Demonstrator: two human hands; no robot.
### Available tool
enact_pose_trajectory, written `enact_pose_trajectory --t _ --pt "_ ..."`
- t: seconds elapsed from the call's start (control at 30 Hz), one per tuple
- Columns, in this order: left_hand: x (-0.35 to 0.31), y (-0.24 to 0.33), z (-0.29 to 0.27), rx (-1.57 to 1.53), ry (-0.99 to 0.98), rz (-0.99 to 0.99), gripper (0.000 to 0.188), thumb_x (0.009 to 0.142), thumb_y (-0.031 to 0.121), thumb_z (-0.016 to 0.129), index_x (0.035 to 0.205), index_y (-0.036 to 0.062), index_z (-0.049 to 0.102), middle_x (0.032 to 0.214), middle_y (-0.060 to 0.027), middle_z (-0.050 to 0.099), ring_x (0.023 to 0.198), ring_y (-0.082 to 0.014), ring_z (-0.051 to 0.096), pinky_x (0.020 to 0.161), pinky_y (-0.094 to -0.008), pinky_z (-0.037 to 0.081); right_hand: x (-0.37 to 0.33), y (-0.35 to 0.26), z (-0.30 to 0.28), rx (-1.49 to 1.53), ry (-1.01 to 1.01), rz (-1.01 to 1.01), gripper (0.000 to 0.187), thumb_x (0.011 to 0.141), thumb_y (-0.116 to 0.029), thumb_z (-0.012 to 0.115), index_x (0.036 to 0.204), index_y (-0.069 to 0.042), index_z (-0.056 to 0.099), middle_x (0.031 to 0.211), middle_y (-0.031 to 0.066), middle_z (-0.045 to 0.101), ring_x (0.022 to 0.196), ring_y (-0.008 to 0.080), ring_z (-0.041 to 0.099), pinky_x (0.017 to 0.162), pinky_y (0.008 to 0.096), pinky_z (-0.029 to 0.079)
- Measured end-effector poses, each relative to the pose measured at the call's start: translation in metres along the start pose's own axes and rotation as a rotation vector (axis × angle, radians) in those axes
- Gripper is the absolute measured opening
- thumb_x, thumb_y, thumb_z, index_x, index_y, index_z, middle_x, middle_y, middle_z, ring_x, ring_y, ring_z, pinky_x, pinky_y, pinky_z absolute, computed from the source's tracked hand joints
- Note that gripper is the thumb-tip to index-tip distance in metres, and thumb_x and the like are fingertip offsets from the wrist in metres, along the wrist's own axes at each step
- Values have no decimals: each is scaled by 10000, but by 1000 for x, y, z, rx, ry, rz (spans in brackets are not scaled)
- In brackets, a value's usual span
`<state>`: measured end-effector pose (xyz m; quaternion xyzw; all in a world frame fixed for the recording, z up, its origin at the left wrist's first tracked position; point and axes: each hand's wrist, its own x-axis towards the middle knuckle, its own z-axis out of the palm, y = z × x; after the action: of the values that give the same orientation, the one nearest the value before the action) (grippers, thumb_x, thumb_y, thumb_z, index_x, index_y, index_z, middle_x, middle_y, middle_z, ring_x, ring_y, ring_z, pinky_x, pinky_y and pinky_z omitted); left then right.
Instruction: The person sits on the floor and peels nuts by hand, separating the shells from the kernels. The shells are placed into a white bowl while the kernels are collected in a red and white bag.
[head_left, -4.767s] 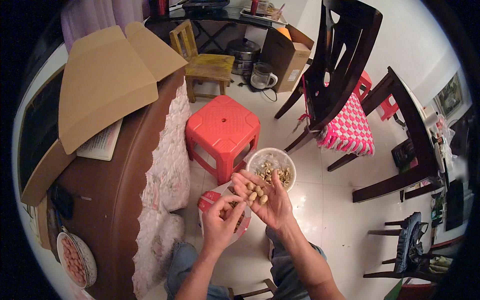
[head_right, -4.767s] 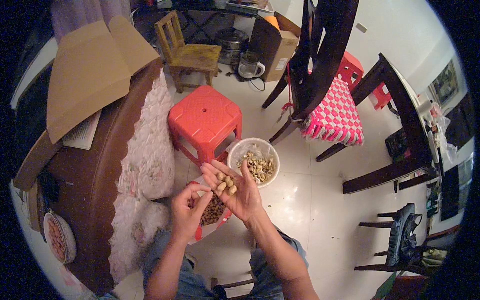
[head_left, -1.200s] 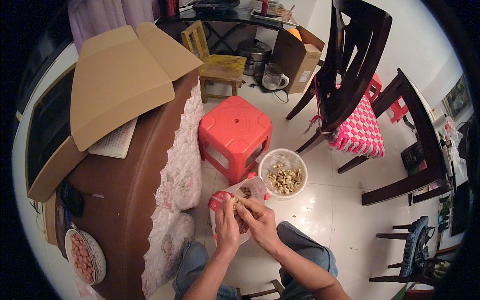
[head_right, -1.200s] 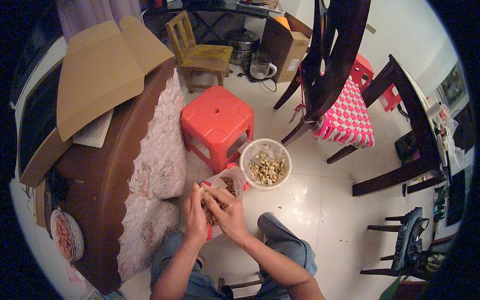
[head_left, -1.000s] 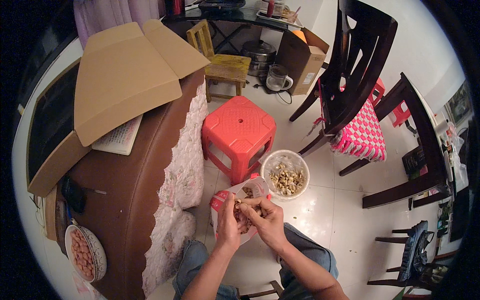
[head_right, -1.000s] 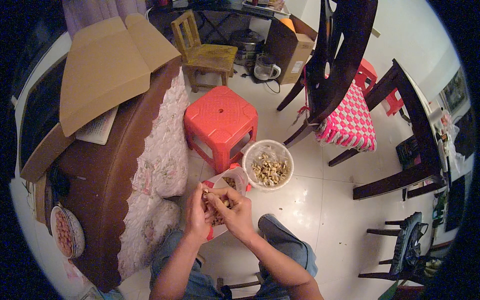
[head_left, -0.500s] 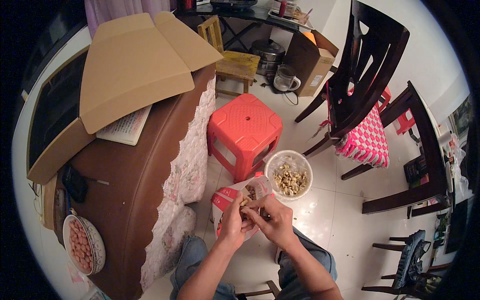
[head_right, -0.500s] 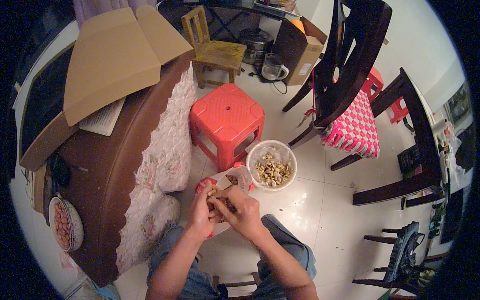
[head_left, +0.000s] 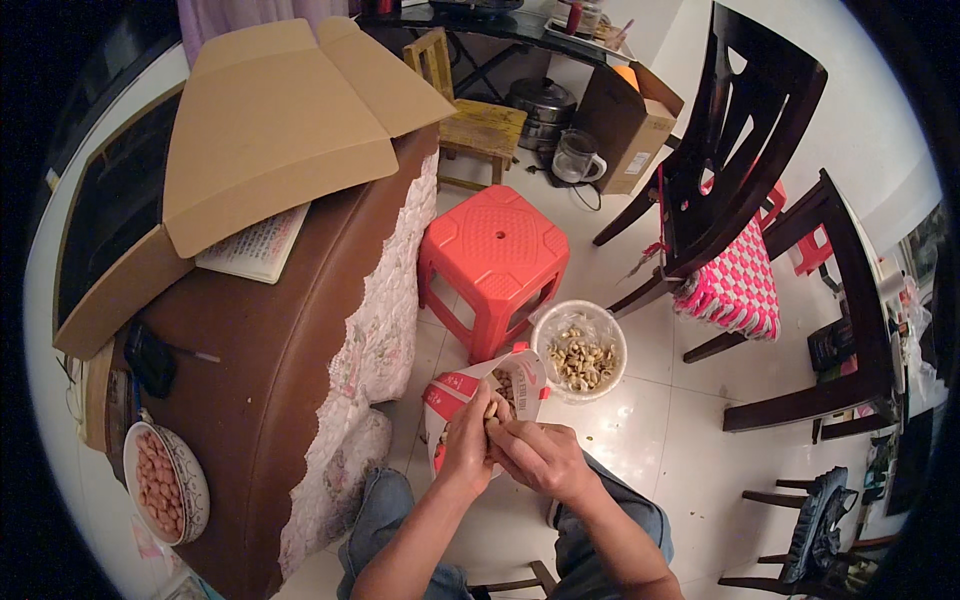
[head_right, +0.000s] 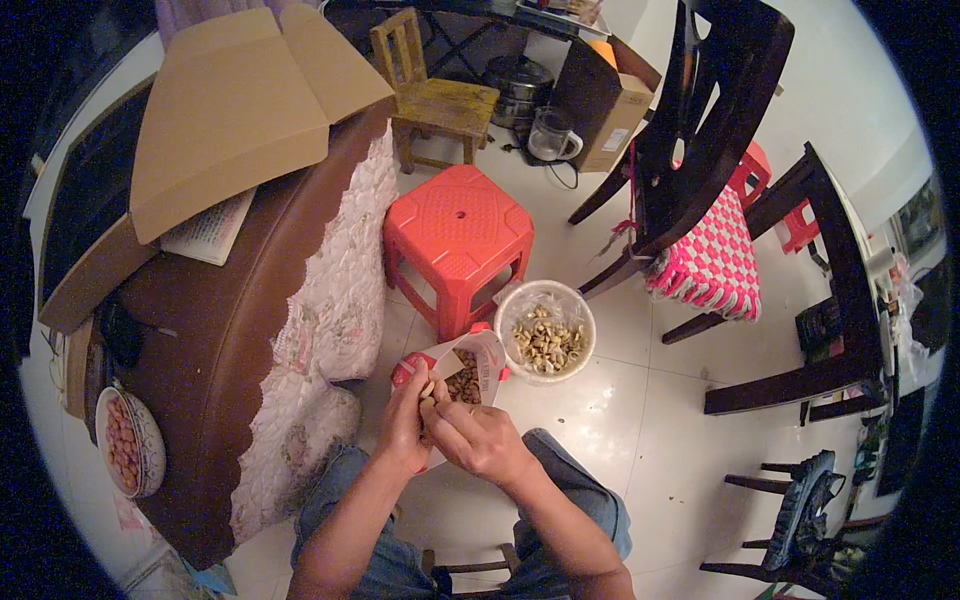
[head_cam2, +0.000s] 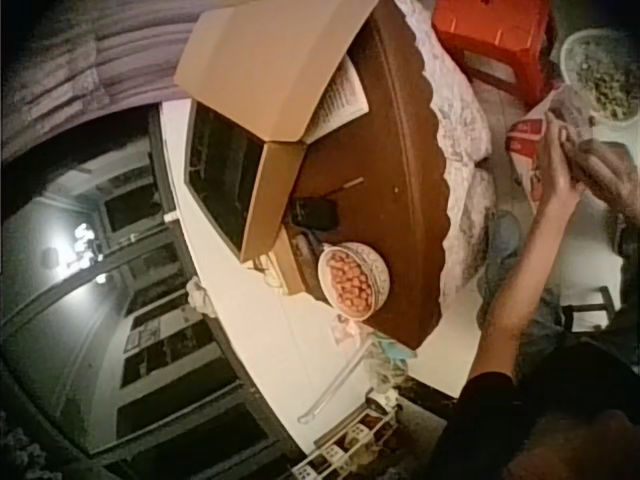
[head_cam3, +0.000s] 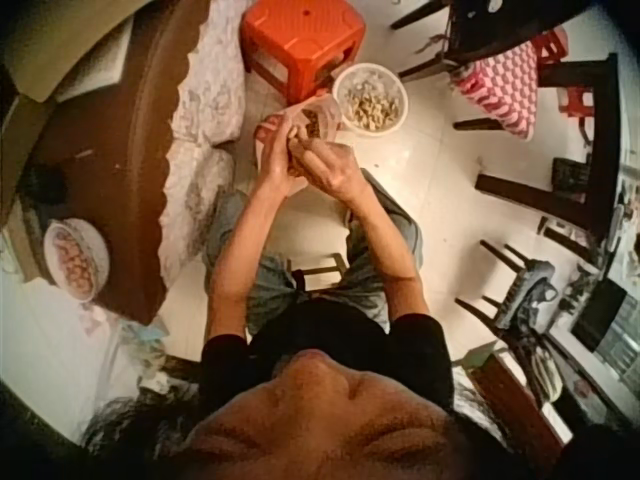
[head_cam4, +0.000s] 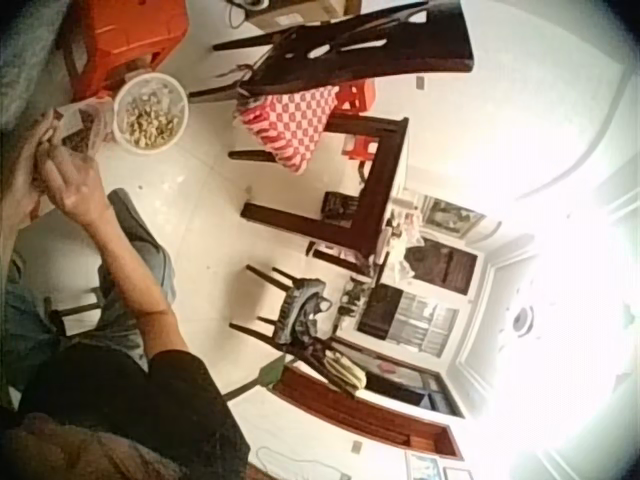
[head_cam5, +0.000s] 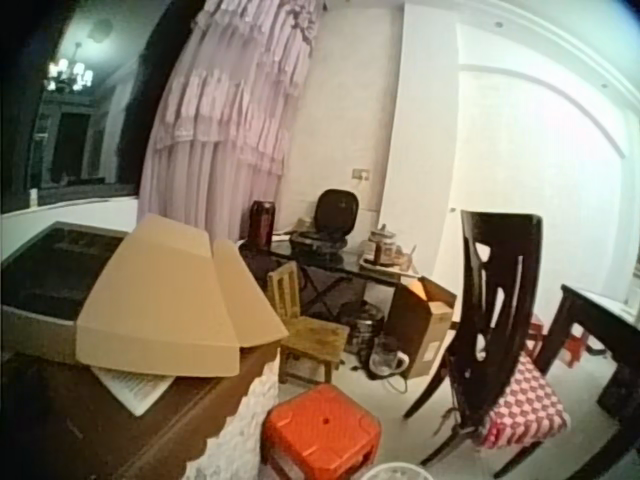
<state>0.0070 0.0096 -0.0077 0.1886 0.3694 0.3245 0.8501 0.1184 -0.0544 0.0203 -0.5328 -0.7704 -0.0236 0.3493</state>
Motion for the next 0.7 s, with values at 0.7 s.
enact_pose_trajectory --t 0.7 --pt "2 2 1 -223 -113 -158 532 1025 426 356 1184 -47 541 907 -68 615 812 -150 580 758 -261 501 1 70 -43 99 264 902 141 836 -75 696 926 32 710 754 37 674 664 81 583 611 234 473"
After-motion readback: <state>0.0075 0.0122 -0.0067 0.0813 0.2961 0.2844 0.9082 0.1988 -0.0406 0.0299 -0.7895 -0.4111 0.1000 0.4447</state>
